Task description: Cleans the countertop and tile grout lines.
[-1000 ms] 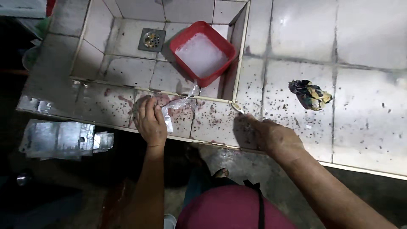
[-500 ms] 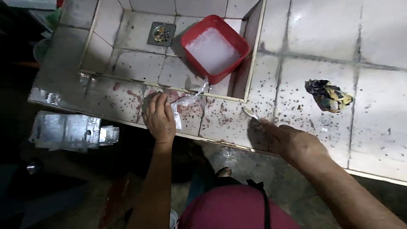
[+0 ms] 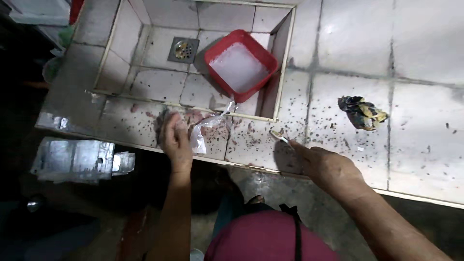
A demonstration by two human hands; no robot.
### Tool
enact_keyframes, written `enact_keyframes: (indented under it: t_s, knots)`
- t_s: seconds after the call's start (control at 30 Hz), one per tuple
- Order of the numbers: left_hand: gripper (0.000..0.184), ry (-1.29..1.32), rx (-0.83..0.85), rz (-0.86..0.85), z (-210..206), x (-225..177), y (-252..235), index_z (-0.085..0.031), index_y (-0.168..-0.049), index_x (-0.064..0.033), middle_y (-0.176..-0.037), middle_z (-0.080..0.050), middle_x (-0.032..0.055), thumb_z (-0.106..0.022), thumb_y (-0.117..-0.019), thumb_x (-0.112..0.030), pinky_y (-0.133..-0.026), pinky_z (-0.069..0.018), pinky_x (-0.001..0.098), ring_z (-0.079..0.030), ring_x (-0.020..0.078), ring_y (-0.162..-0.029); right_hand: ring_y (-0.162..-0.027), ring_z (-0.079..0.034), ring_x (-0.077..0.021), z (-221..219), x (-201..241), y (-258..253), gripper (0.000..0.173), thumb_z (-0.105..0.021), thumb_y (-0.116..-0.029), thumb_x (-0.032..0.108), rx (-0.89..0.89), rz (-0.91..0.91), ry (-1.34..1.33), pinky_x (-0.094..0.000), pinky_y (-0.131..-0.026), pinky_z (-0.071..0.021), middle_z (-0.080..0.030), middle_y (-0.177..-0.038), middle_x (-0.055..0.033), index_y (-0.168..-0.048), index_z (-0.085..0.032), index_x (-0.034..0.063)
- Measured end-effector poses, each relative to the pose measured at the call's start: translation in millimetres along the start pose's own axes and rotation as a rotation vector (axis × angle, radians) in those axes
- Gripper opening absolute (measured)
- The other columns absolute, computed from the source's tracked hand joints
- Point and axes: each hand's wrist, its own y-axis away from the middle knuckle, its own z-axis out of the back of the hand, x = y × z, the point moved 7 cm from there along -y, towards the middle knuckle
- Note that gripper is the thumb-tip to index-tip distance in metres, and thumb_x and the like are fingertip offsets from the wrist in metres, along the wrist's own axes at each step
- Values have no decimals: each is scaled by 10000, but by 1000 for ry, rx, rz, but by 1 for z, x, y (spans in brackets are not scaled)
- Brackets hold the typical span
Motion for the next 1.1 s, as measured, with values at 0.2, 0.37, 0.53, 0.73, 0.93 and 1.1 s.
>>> enact_keyframes:
  t_s: [0.2, 0.37, 0.53, 0.73, 0.93, 1.1]
  knots:
    - [246, 39, 415, 21, -32, -105, 67, -665, -1192, 48, -1118, -718, 125, -536, -1029, -84, -862, -593, 301, -702, 111, -951, -870, -708, -319, -15, 18, 21, 524, -477, -1075, 78, -158, -28, -691, -528, -763, -586, -700, -1135, -182, -1590, -407, 141]
    - [506, -50, 890, 168, -100, -134, 129, -504, -1514, -132, -1334, -619, 107, -616, -1020, -146, -927, -577, 378, -658, 175, -1095, -881, -701, -161, -45, 41, 35, 555, -472, -1099, 124, 52, -95, -1240, -376, -797, -583, -701, -1221, -112, -1627, -301, 154]
    - [585, -193, 932, 178, -107, -140, 120, -443, -1557, -102, -1377, -596, 168, -642, -1006, -115, -957, -556, 448, -654, 254, -1125, -1181, -665, -142, -46, 38, 45, 459, -388, -1120, 147, 207, -36, -1322, -375, -1024, -529, -619, -1438, -67, -1576, -433, 168]
    - [455, -346, 953, 103, -109, -145, 108, -538, -1494, -121, -1323, -604, 160, -596, -1045, -172, -857, -572, 453, -665, 257, -1010, -1139, -670, -141, -45, -1, 68, 432, -485, -1099, 189, 158, 99, -1197, -392, -957, -547, -632, -1425, -19, -1530, -508, 214]
    - [410, -587, 1032, -88, -105, -147, 101, -563, -1482, -235, -1274, -631, 169, -541, -1074, -256, -914, -550, 521, -655, 321, -1096, -1106, -692, -286, -55, -132, 89, 384, -504, -1094, 168, -312, -241, -1014, -543, -969, -539, -681, -1296, -161, -1465, -553, 83]
    - [406, -661, 1104, -194, -113, -146, 108, -547, -1498, -215, -1218, -671, 179, -479, -1100, -262, -907, -550, 531, -675, 348, -1059, -1138, -650, -480, -30, -182, 85, 371, -457, -1112, 208, -598, -263, -744, -689, -967, -461, -671, -1243, -292, -1391, -608, 14]
